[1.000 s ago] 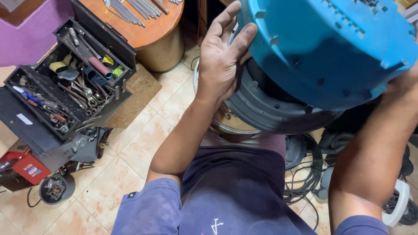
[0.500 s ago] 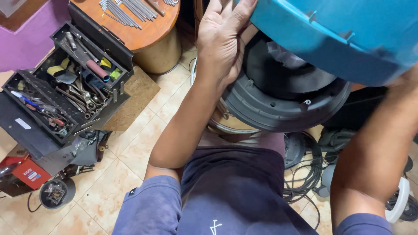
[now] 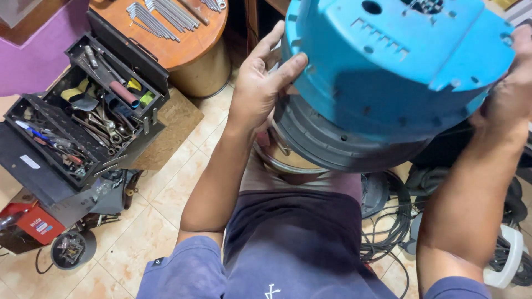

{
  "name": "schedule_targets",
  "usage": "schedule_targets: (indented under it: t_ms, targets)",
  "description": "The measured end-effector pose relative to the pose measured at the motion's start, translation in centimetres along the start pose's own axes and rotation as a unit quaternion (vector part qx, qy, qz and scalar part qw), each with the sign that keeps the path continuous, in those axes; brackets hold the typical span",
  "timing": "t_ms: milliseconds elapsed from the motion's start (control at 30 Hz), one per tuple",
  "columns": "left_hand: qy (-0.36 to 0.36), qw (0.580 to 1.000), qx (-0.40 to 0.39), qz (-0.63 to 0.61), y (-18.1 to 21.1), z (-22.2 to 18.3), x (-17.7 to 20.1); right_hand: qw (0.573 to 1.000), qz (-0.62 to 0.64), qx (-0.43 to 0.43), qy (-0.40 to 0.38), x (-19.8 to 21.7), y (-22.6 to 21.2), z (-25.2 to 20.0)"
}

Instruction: Disassembling and inspecting a vacuum cleaner motor and its housing assembly.

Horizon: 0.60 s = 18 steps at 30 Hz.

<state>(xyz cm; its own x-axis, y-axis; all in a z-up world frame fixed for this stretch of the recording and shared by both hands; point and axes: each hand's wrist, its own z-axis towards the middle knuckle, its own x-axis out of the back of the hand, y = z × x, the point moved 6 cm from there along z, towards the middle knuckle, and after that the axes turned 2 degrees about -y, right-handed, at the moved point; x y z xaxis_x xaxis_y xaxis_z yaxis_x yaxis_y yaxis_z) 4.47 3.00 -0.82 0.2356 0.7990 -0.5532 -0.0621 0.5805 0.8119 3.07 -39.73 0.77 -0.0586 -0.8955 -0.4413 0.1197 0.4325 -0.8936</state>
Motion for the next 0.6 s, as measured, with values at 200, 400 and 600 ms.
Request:
schedule_targets:
  t_ms: [200,400,600]
  targets:
    - [-0.015,0.997,0.059,0.047,-0.9,-1.3,2.1,1.000,-0.021,0.004,-0.007,0.2,5.9,-1.3]
    - [-0.021,0.989,0.060,0.135,-1.1,-1.9,2.9,0.999,-0.040,-0.007,0.019,1.9,7.1,-1.9]
    - [-0.022,0.987,0.086,0.135,-1.1,-2.0,2.9,0.990,-0.142,0.014,0.014,-0.7,5.9,-2.5]
